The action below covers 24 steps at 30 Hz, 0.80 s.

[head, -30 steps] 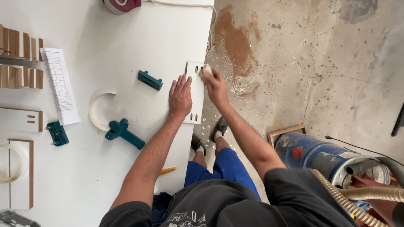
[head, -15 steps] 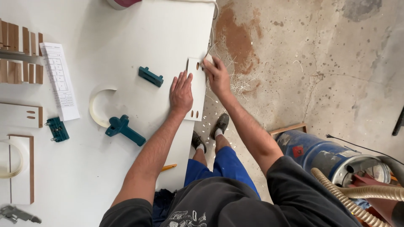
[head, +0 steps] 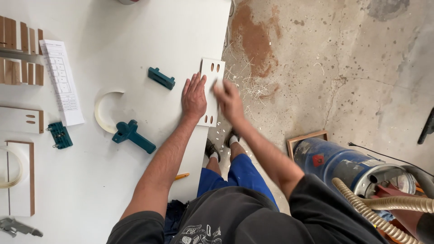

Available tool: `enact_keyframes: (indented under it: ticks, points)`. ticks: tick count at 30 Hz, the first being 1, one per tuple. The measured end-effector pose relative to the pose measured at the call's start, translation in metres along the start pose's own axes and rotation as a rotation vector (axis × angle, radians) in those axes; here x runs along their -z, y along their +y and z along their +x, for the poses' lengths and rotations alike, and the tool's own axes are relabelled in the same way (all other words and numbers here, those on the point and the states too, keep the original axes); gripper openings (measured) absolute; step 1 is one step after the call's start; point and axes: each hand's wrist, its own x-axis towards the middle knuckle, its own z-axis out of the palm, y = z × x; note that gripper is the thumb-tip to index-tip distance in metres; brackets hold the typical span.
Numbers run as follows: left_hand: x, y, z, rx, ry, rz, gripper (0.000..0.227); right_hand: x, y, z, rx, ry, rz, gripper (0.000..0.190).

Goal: The person irons a white rectangular wooden piece on a workbench using a household iron. They then use a blue hand plane to smooth the edges of the wood, followed by sanding the surface with a sanding block. The person repeats the ironing process on the wood piece.

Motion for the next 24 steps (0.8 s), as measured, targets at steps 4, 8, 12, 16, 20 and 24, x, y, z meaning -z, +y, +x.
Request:
enact_keyframes:
  ticks: [4,8,12,16,20,24]
  points:
    - [0.002,0.002,0.006,0.011,0.013,-0.046,0.033,0.020,-0.069,-0.053,-0.039,-0.080,0.022,0.025]
    - [-0.001,0.000,0.002,0.003,0.021,-0.026,0.033,0.011,-0.042,-0.031,-0.398,-0.186,0.352,0.024]
    - [-0.003,-0.001,0.002,0.003,0.027,-0.030,0.033,-0.001,-0.024,-0.052,-0.147,-0.097,0.149,0.021]
    - [0.000,0.000,0.004,0.005,0.014,-0.048,0.033,0.000,-0.033,-0.057,0.045,-0.024,-0.015,0.021]
    - [-0.001,-0.002,0.001,0.026,0.002,-0.059,0.033,0.008,-0.019,0.001,0.023,-0.097,0.002,0.027]
    - [-0.002,0.000,0.001,0.016,-0.003,-0.044,0.033,0.001,0.055,0.105,0.032,-0.035,-0.048,0.031]
